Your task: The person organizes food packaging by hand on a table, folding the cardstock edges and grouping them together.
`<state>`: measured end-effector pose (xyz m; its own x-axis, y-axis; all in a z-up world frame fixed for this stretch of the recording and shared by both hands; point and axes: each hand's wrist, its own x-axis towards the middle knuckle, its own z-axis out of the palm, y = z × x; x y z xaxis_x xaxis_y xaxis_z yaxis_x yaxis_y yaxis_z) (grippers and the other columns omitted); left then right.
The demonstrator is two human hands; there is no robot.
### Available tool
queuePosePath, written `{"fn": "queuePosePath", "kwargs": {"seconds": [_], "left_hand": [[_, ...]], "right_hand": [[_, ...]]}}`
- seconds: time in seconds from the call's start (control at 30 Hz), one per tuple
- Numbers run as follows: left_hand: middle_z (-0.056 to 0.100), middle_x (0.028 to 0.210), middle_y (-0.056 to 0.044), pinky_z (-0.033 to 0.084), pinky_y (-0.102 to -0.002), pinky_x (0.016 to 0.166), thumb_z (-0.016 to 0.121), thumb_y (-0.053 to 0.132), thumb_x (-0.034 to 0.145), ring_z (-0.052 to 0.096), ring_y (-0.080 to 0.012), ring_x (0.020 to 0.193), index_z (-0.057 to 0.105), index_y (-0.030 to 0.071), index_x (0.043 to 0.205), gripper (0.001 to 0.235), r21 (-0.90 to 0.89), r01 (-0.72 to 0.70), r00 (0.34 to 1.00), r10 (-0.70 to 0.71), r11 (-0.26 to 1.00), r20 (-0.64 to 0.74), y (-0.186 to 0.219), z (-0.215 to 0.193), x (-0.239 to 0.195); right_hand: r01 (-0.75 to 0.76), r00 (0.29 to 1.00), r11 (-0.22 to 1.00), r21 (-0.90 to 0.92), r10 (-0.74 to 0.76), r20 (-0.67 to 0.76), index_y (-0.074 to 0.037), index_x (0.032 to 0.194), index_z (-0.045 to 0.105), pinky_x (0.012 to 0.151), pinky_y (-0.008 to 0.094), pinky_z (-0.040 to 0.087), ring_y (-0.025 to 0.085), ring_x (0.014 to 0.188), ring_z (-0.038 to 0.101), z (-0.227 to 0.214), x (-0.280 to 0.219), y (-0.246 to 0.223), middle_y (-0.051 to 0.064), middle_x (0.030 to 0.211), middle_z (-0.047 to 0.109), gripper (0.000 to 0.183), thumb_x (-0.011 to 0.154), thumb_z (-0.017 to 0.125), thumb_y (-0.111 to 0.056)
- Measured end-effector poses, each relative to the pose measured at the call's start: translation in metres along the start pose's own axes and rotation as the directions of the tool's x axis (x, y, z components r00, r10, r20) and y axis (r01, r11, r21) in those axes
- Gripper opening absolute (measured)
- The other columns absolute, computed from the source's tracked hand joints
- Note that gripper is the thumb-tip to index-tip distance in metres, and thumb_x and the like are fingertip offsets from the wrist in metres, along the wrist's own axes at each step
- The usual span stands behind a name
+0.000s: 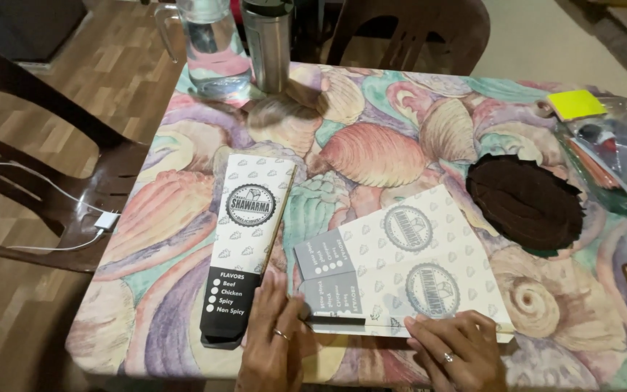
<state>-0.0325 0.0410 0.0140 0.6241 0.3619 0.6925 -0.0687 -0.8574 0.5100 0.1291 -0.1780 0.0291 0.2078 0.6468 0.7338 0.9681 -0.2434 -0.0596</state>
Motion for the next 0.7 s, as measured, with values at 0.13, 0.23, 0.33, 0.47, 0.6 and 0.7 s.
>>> {"fn": "queuePosePath", "kwargs": {"seconds": [0.13, 0.23, 0.33, 0.47, 0.6, 0.7], "left_hand": [[0.071, 0.111, -0.024, 0.055, -0.053, 0.088, 0.083, 0.018, 0.089, 0.065, -0.0412, 0.103, 0.069, -0.004, 0.107, 0.031, 0.019, -0.304, 0.953, 0.304, 0.952, 0.000, -0.011, 0.001, 0.019], [0.062, 0.105, -0.018, 0.048, -0.048, 0.078, 0.071, 0.009, 0.097, 0.058, -0.0354, 0.096, 0.063, -0.006, 0.103, 0.018, -0.106, -0.382, 0.863, 0.395, 0.918, 0.316, -0.019, -0.005, 0.039], [0.059, 0.089, -0.012, 0.044, -0.040, 0.073, 0.070, 0.002, 0.096, 0.052, -0.0303, 0.084, 0.068, -0.003, 0.080, 0.016, -0.097, -0.450, 0.743, 0.433, 0.888, 0.510, -0.018, -0.011, 0.053], [0.059, 0.087, -0.010, 0.044, -0.041, 0.071, 0.069, 0.005, 0.097, 0.052, -0.0284, 0.082, 0.070, 0.003, 0.084, 0.013, -0.020, -0.649, 0.486, 0.434, 0.761, 0.759, -0.010, -0.016, 0.064], [0.062, 0.078, -0.010, 0.047, -0.039, 0.066, 0.074, 0.007, 0.094, 0.058, -0.0279, 0.073, 0.070, 0.005, 0.087, 0.009, 0.013, -0.758, 0.377, 0.421, 0.652, 0.825, -0.002, -0.012, 0.066], [0.058, 0.074, -0.006, 0.045, -0.035, 0.058, 0.068, 0.002, 0.099, 0.053, -0.0217, 0.065, 0.066, 0.004, 0.085, 0.014, 0.070, -0.765, 0.450, 0.453, 0.640, 0.770, -0.005, -0.010, 0.063]], "right_hand": [[0.078, 0.989, 0.997, -0.015, -0.075, 0.130, -0.012, 0.115, 0.070, 0.086, 0.036, 0.038, 0.012, 0.078, 0.065, -0.006, 0.002, 0.011, -0.003, 0.103, 0.074, 0.024, 0.091, 0.071, -0.016], [0.070, 0.980, 0.994, 0.089, -0.085, 0.179, -0.010, 0.107, 0.067, 0.084, 0.037, 0.039, 0.016, 0.075, 0.060, -0.009, 0.016, 0.013, -0.003, 0.091, 0.070, 0.017, 0.091, 0.071, -0.010], [0.088, 0.970, 0.987, 0.136, -0.116, 0.212, -0.006, 0.111, 0.066, 0.074, 0.038, 0.041, 0.020, 0.074, 0.056, -0.008, 0.016, 0.019, 0.002, 0.087, 0.065, 0.021, 0.091, 0.072, -0.008], [0.086, 0.972, 0.978, 0.190, -0.125, 0.201, -0.004, 0.108, 0.067, 0.071, 0.039, 0.045, 0.024, 0.071, 0.055, -0.007, 0.019, 0.021, 0.006, 0.081, 0.062, 0.019, 0.091, 0.072, -0.009], [0.104, 0.972, 0.978, 0.178, -0.138, 0.189, -0.003, 0.104, 0.068, 0.071, 0.039, 0.046, 0.021, 0.067, 0.054, -0.009, 0.027, 0.018, 0.005, 0.078, 0.063, 0.016, 0.091, 0.074, -0.010], [0.136, 0.976, 0.975, 0.175, -0.162, 0.142, -0.005, 0.103, 0.067, 0.068, 0.036, 0.046, 0.019, 0.063, 0.054, -0.012, 0.039, 0.013, 0.003, 0.074, 0.061, 0.015, 0.093, 0.073, -0.014]]}}
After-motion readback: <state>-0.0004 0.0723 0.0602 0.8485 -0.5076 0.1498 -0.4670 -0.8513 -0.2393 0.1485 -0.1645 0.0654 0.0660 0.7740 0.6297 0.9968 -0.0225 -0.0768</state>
